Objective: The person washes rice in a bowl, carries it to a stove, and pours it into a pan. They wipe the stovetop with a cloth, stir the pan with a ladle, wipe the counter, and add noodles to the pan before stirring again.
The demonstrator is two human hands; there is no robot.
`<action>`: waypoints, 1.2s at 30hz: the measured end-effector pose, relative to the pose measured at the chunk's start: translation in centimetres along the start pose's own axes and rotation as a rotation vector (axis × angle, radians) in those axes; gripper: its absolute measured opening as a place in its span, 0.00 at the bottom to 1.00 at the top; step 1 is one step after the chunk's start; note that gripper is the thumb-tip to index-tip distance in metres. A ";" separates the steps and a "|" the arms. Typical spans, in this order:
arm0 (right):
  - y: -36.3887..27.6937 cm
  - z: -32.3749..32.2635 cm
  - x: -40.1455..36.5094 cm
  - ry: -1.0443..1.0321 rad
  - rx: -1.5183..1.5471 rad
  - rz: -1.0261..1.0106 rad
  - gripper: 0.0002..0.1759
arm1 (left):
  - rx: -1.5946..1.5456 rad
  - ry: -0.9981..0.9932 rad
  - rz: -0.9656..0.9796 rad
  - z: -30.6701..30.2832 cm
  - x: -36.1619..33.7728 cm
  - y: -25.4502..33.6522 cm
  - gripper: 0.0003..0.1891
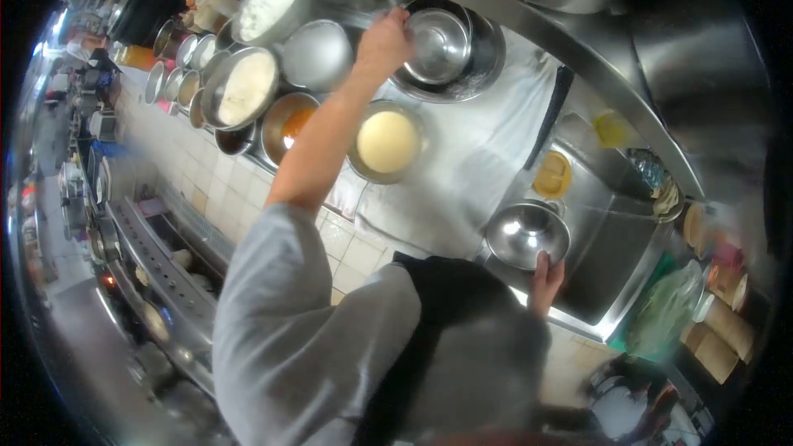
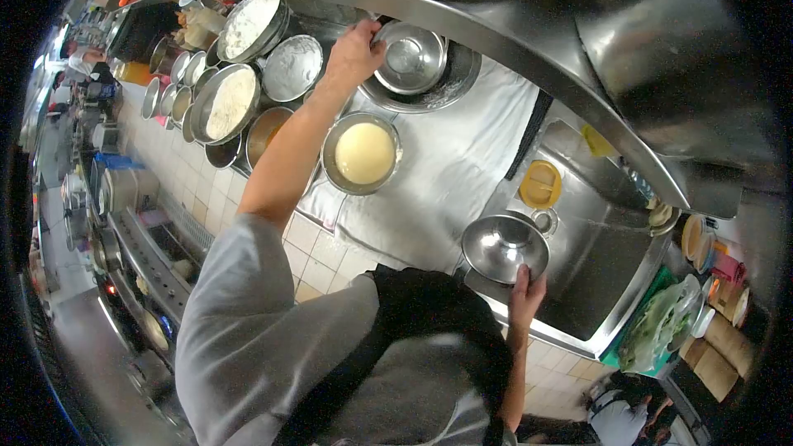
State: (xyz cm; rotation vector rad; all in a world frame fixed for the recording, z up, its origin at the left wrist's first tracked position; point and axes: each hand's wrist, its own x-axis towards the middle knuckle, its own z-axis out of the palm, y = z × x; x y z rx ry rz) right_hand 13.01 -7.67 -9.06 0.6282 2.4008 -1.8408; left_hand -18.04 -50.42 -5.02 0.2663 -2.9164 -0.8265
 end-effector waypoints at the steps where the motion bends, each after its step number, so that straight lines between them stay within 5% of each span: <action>1: -0.5 0.2 -0.1 0.002 -0.001 0.005 0.16 | 0.057 0.116 0.048 0.3 0.3 -0.4 0.24; 3: -2.2 0.5 -0.3 -0.082 0.033 0.179 0.17 | 0.081 0.110 0.036 1.5 1.2 -1.5 0.26; 4: -1.3 0.6 0.2 -0.106 0.043 0.001 0.19 | 0.091 0.110 0.036 2.8 1.9 -2.0 0.27; 6: -2.7 0.4 0.6 -0.123 0.091 0.034 0.19 | 0.100 0.107 0.037 3.9 3.0 -2.1 0.29; 8: -2.2 0.4 1.3 -0.133 0.102 -0.017 0.21 | 0.207 -0.100 0.001 4.1 3.8 -1.7 0.24; 9: -4.9 0.5 1.1 -0.146 0.180 0.224 0.22 | 0.206 -0.109 0.003 4.0 4.2 -1.4 0.24; 11: -6.0 0.8 1.8 -0.131 0.247 0.246 0.22 | 0.232 -0.222 -0.061 4.1 5.1 -0.9 0.22; 18: -6.5 2.1 4.1 -0.161 0.341 0.252 0.24 | 0.116 -0.129 0.175 4.1 5.9 -1.1 0.24; 21: -7.0 2.9 4.4 -0.140 0.306 0.270 0.23 | -0.200 -0.154 0.206 4.1 6.2 -1.3 0.27; 25: -7.9 4.2 5.9 -0.248 0.350 0.299 0.23 | -0.099 -0.154 0.117 1.8 5.4 -2.9 0.29; 28: -9.4 6.2 7.9 -0.305 0.397 0.282 0.23 | -0.104 0.117 0.089 0.0 5.2 -5.1 0.30; 30: -11.5 8.5 9.5 -0.336 0.442 0.260 0.23 | -0.501 0.046 -0.176 -3.4 4.2 -5.1 0.32; 34: -14.8 13.6 13.0 -0.467 0.545 0.236 0.25 | -0.728 0.096 -0.289 -8.1 3.6 -6.5 0.21; 36: -16.8 15.9 13.2 -0.539 0.609 0.222 0.33 | -0.876 0.010 -0.355 -9.7 3.5 -7.8 0.34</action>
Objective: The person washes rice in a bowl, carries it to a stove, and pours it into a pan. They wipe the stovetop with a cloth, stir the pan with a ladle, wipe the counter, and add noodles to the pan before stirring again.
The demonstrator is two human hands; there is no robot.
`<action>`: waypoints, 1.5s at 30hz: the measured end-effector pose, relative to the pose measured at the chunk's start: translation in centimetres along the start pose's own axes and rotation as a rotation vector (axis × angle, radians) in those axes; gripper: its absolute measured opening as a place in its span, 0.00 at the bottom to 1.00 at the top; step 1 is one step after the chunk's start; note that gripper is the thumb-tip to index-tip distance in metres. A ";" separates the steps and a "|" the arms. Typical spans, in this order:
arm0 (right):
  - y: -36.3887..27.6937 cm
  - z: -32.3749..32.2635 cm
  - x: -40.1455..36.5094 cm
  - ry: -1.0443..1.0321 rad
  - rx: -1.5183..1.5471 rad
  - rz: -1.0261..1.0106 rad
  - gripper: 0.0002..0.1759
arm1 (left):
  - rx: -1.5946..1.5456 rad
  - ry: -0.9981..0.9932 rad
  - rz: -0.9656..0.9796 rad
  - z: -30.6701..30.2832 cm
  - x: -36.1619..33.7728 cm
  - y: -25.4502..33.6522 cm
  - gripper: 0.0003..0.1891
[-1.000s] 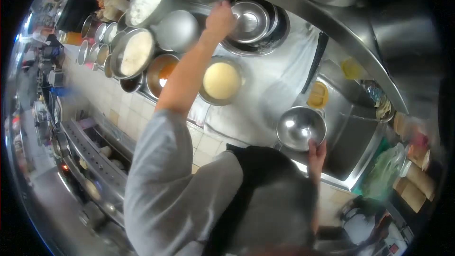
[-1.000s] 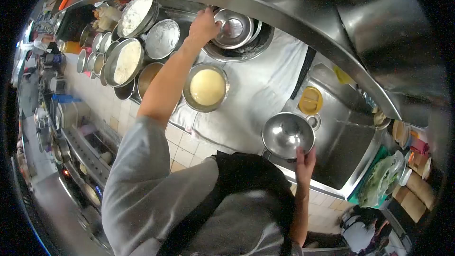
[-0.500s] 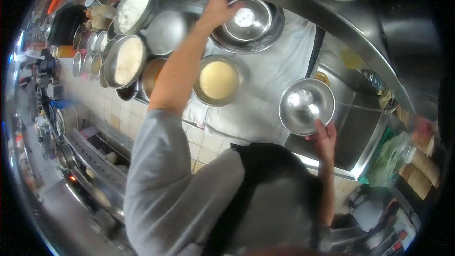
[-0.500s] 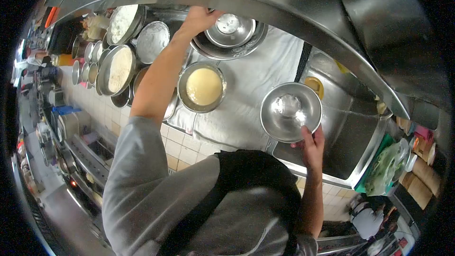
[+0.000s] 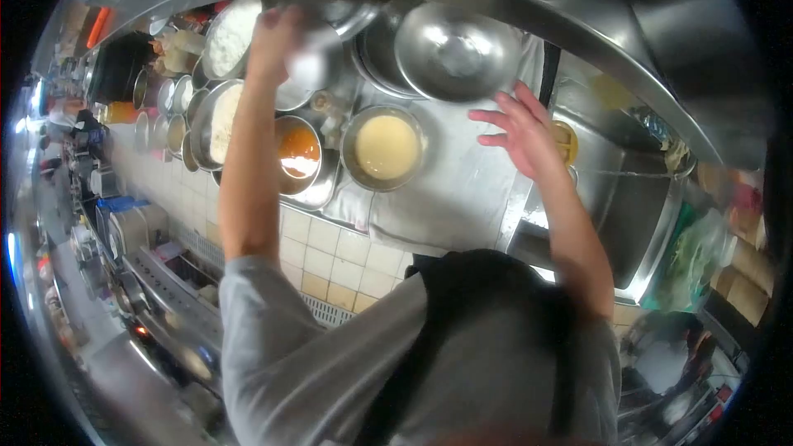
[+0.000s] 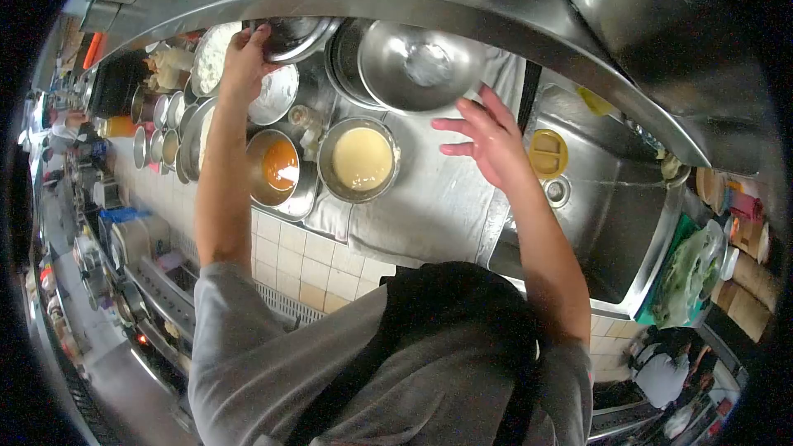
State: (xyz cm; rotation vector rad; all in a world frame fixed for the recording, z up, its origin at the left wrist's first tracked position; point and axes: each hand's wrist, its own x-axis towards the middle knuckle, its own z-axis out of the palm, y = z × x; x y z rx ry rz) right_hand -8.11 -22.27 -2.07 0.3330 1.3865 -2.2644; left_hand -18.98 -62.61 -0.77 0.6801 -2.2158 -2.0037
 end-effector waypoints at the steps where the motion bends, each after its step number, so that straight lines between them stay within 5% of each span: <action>1: -0.2 0.5 0.3 -0.084 -0.030 -0.014 0.36 | -0.002 -0.002 0.003 0.0 -0.2 0.1 0.34; 3: 0.6 -0.2 0.0 -0.062 -0.155 -0.007 0.37 | -0.058 -0.031 0.016 -0.3 -1.2 0.5 0.33; 4: 1.3 -0.9 -0.2 -0.039 -0.280 0.004 0.38 | -0.091 0.013 0.057 0.7 -2.3 0.9 0.20; 5: 1.9 -1.8 -0.7 -0.039 -0.283 0.000 0.38 | -0.094 0.012 0.061 1.3 -2.4 0.8 0.20; 9: 4.0 -9.7 -5.1 0.174 -0.318 0.046 0.32 | 0.365 -0.038 0.059 5.3 -3.3 -0.5 0.31; 14: 1.8 -19.2 -10.3 0.492 -0.394 0.022 0.26 | 0.722 -0.105 0.033 10.9 -3.5 -1.7 0.25; 16: 0.8 -23.4 -12.0 0.622 -0.444 -0.039 0.26 | 1.230 -0.028 0.332 11.4 -1.4 -4.1 0.29; 21: -3.7 -27.8 -14.9 0.747 -0.501 -0.134 0.24 | 1.225 -0.063 0.479 11.7 -3.2 -3.3 0.31; 24: -5.5 -30.9 -14.9 0.763 -0.536 -0.175 0.22 | 0.914 -0.114 0.525 11.6 -10.0 0.6 0.27; 26: -6.5 -32.9 -14.3 0.746 -0.570 -0.197 0.21 | 0.652 -0.109 0.620 9.1 -10.6 -2.5 0.23; 30: -7.9 -36.1 -11.1 0.669 -0.738 -0.164 0.19 | 0.479 -0.075 0.251 5.4 -20.4 -1.1 0.21; 32: -7.7 -37.3 -8.8 0.606 -0.845 -0.162 0.18 | 0.439 0.014 0.470 0.4 -23.1 -5.3 0.20; 34: -7.5 -38.5 -6.5 0.441 -1.499 -0.511 0.21 | 0.400 0.162 0.339 -1.8 -30.0 -7.0 0.20; 37: -8.8 -38.9 -4.6 0.393 -1.553 -0.750 0.26 | 0.457 0.354 -0.025 -4.5 -41.9 -11.3 0.17; 41: -7.8 -42.8 -2.7 0.458 -1.470 -0.809 0.31 | 0.478 0.349 -0.559 -5.8 -60.1 -17.7 0.19; 42: -7.2 -43.7 -2.5 0.476 -1.439 -0.713 0.31 | 0.756 0.256 -0.639 -13.2 -66.2 -27.5 0.14; 44: -5.7 -44.6 -2.5 0.489 -1.399 -0.616 0.32 | 0.374 0.352 -1.172 -10.6 -74.2 -29.0 0.15; 45: -4.8 -44.8 -3.0 0.493 -1.394 -0.632 0.37 | 0.224 0.292 -1.192 -8.6 -77.3 -29.0 0.16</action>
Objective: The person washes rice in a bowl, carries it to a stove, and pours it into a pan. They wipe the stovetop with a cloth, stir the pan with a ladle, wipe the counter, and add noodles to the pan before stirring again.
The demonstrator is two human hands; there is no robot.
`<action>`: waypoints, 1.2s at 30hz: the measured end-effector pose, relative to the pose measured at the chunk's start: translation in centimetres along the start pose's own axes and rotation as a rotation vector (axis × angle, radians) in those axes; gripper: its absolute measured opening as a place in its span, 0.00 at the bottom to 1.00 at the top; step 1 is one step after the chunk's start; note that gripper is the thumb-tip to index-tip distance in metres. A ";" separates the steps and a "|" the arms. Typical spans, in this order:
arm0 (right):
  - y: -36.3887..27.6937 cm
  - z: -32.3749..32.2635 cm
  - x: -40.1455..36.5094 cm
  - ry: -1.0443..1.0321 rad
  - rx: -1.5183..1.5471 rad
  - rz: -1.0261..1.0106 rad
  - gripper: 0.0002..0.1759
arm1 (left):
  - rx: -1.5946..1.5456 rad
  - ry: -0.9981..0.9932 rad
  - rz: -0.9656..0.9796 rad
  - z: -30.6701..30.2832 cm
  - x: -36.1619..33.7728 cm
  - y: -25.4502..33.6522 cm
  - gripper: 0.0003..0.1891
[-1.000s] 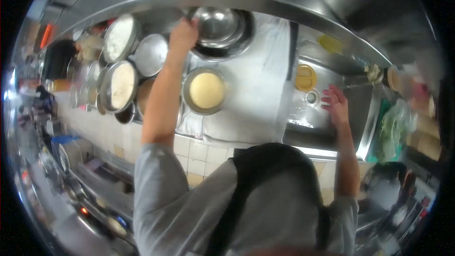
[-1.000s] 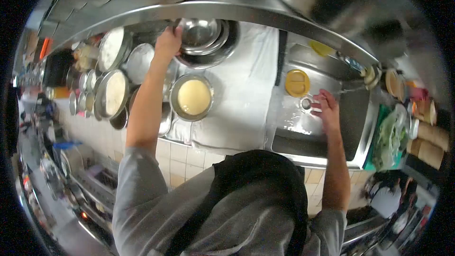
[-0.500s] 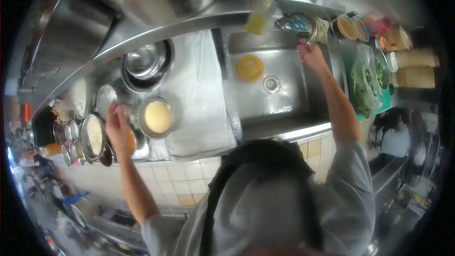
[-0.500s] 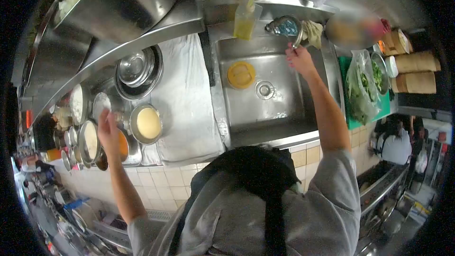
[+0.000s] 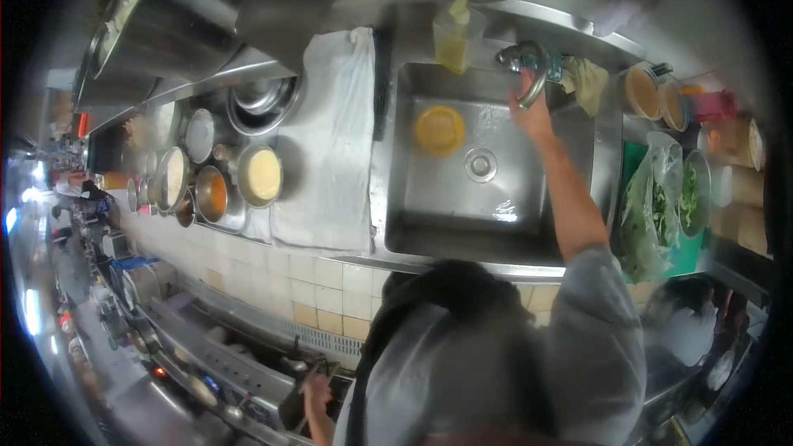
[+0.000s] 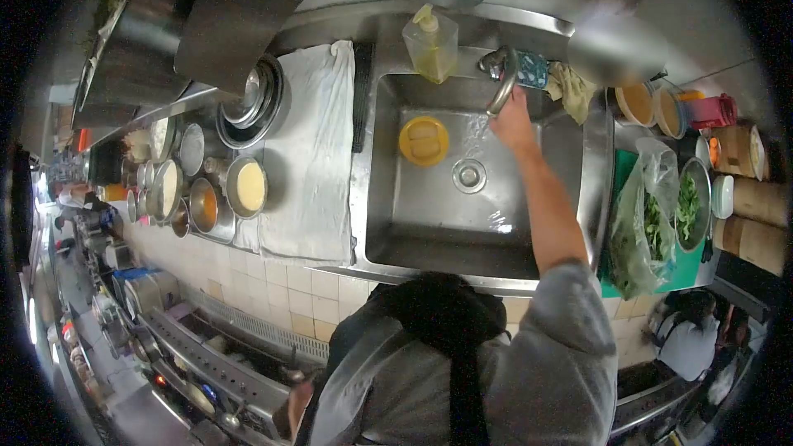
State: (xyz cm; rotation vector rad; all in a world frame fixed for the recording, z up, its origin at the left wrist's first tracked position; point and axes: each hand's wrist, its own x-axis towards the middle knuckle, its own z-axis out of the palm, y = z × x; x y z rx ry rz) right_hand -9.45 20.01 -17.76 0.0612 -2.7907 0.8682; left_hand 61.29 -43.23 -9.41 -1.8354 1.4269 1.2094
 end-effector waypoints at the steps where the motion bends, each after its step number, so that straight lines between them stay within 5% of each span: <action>1: 0.1 0.4 -0.4 0.015 0.002 -0.010 0.42 | -0.012 -0.028 -0.031 1.9 -3.0 -2.0 0.15; 7: -2.3 3.6 -1.1 0.128 0.237 0.104 0.44 | -0.024 -0.036 -0.037 8.3 -9.5 -3.6 0.10; 13: -0.3 4.1 -2.8 0.053 0.384 0.057 0.41 | -0.184 0.087 0.149 9.3 -9.6 2.3 0.08; 15: -1.1 3.7 -5.4 -0.147 0.545 0.252 0.39 | -0.596 0.036 0.228 7.1 -4.1 -0.2 0.06; 16: -1.6 4.0 -7.3 -0.230 0.451 0.191 0.37 | -0.343 0.116 0.382 6.7 -3.1 -0.3 0.06; 17: -2.4 4.1 -9.9 -0.378 0.579 0.279 0.36 | -0.503 0.114 0.386 5.8 0.2 -2.3 0.06; 18: 0.0 7.0 -12.6 -0.506 0.371 0.154 0.35 | -0.242 0.202 0.357 5.1 2.3 -3.6 0.10; 19: 1.0 8.5 -15.3 -0.644 0.322 0.084 0.34 | -0.248 0.275 0.488 6.4 -0.9 -3.3 0.13; 20: -0.8 7.7 -17.8 -0.799 0.579 0.176 0.31 | -0.137 0.326 0.501 7.1 -2.4 -3.9 0.13; 21: -1.9 7.0 -18.9 -0.909 0.338 0.105 0.30 | 0.080 0.431 0.539 7.2 1.3 -8.0 0.16; 22: 0.6 8.9 -20.2 -0.951 0.346 -0.003 0.30 | 0.203 0.467 0.402 8.9 -6.3 -4.2 0.21; 23: 0.6 9.1 -20.4 -0.896 0.339 -0.259 0.29 | 0.175 0.481 0.380 10.3 -8.1 -5.2 0.23; 24: -0.4 9.7 -21.7 -0.936 0.692 0.321 0.25 | 0.176 0.497 0.397 11.6 -8.6 -7.0 0.22; 29: -5.2 11.9 -16.0 -0.844 0.839 0.251 0.21 | -0.019 0.425 0.286 15.6 -9.9 -11.8 0.16; 30: -6.5 10.7 -15.5 -0.788 1.049 0.441 0.21 | 0.005 0.373 0.250 16.8 -8.6 -13.9 0.17; 33: -15.1 7.8 -13.2 -0.624 0.913 0.099 0.20 | -0.025 0.301 0.203 17.9 -6.3 -16.0 0.18; 36: -26.3 4.8 -15.2 -0.606 0.923 0.049 0.19 | -0.121 0.293 0.187 17.9 -3.6 -18.2 0.18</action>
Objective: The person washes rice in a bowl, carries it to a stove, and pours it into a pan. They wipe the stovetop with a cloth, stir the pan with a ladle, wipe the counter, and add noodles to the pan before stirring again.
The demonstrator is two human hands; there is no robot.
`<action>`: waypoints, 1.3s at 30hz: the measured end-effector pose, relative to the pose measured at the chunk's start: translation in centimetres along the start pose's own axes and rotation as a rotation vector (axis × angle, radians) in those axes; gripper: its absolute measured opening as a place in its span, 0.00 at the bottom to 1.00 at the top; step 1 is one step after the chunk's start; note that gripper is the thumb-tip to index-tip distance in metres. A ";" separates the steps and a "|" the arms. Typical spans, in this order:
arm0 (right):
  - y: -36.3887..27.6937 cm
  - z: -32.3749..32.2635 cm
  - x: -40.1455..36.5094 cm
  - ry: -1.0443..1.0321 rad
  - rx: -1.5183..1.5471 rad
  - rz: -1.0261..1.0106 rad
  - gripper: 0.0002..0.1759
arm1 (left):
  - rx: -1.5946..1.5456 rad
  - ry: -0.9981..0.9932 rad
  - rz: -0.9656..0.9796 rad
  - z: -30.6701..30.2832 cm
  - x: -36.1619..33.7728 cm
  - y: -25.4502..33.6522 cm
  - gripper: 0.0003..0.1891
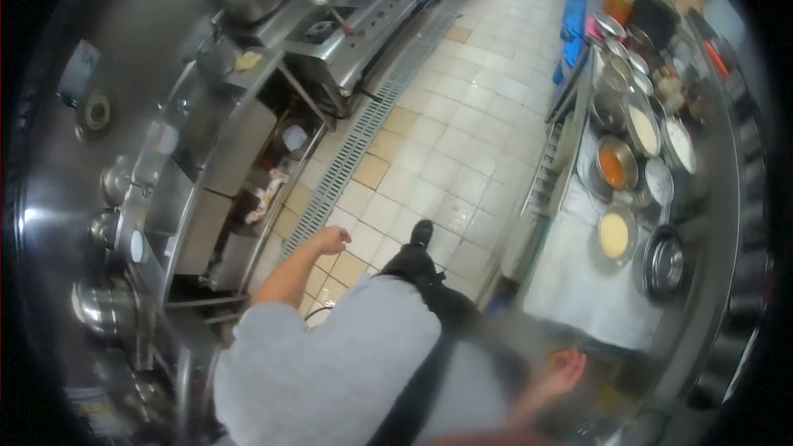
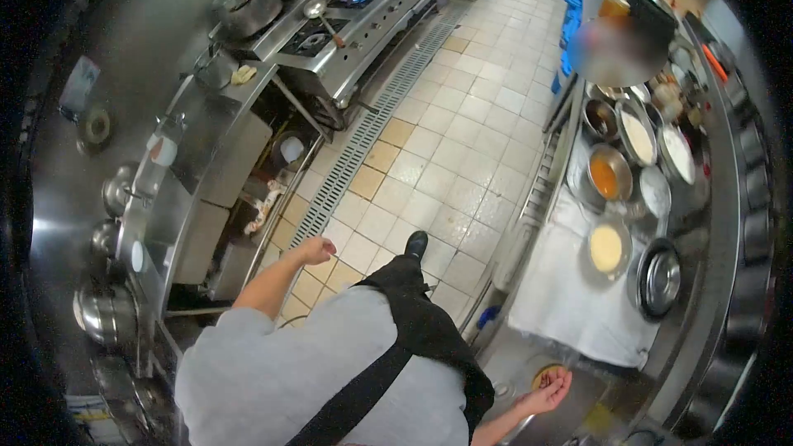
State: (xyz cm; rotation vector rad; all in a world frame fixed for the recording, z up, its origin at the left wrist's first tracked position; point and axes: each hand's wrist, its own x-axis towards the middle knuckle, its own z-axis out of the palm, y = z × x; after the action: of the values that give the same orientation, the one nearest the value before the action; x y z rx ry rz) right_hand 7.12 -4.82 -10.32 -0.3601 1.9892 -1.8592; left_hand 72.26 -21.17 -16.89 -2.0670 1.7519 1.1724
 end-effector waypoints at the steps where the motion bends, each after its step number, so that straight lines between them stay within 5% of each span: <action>1: -0.8 2.6 -0.2 -0.020 -0.008 -0.011 0.19 | -0.041 0.004 -0.039 -0.4 0.6 -0.6 0.18; 10: 3.8 32.0 2.0 -0.540 -0.111 0.025 0.21 | -0.307 0.155 -0.296 -4.5 6.3 -9.3 0.14; 12: 3.8 38.8 1.2 -0.805 -0.255 -0.264 0.23 | -0.263 0.145 -0.288 -8.2 6.1 -9.1 0.17; 15: 3.5 44.4 0.7 -0.971 -0.319 -0.162 0.25 | -0.398 0.241 -0.359 -10.1 8.1 -11.0 0.15; 16: 3.9 45.6 1.0 -0.990 -0.328 -0.165 0.25 | -0.414 0.241 -0.373 -10.4 9.0 -11.4 0.15; 18: 4.9 48.1 1.7 -0.970 -0.383 -0.142 0.27 | -0.516 0.606 -0.317 -11.3 11.1 -11.3 0.12; 23: 5.4 52.7 3.7 -1.039 -0.421 0.014 0.27 | -0.797 0.478 -0.344 -21.1 15.2 -4.9 0.14; 24: 5.8 54.0 4.2 -1.068 -0.472 0.009 0.27 | -0.921 0.490 -0.311 -20.6 17.9 -5.7 0.14; 25: 6.7 54.9 5.4 -1.076 -0.450 0.108 0.27 | -0.583 0.513 -0.312 -23.3 18.1 -4.2 0.14; 27: 10.1 56.5 9.6 -1.075 -0.434 0.244 0.27 | -0.687 0.734 -0.202 -24.0 22.6 -3.9 0.14; 29: 7.9 60.0 10.4 -1.068 -0.433 0.251 0.27 | -0.850 0.720 -0.217 -28.0 23.8 -0.9 0.14; 33: 4.4 70.6 14.5 -1.142 -0.398 0.218 0.27 | -1.410 0.663 -0.184 -33.4 26.5 4.3 0.15; 39: 0.1 91.1 16.3 -1.288 -0.352 0.062 0.28 | -1.722 0.628 -0.221 -34.6 32.0 5.5 0.20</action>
State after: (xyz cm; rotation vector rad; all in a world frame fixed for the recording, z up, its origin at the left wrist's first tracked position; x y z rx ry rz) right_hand 33.57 -93.38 -15.97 -1.1914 1.2930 -0.7552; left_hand 82.21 -67.40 -13.15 -3.5385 0.1173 2.5936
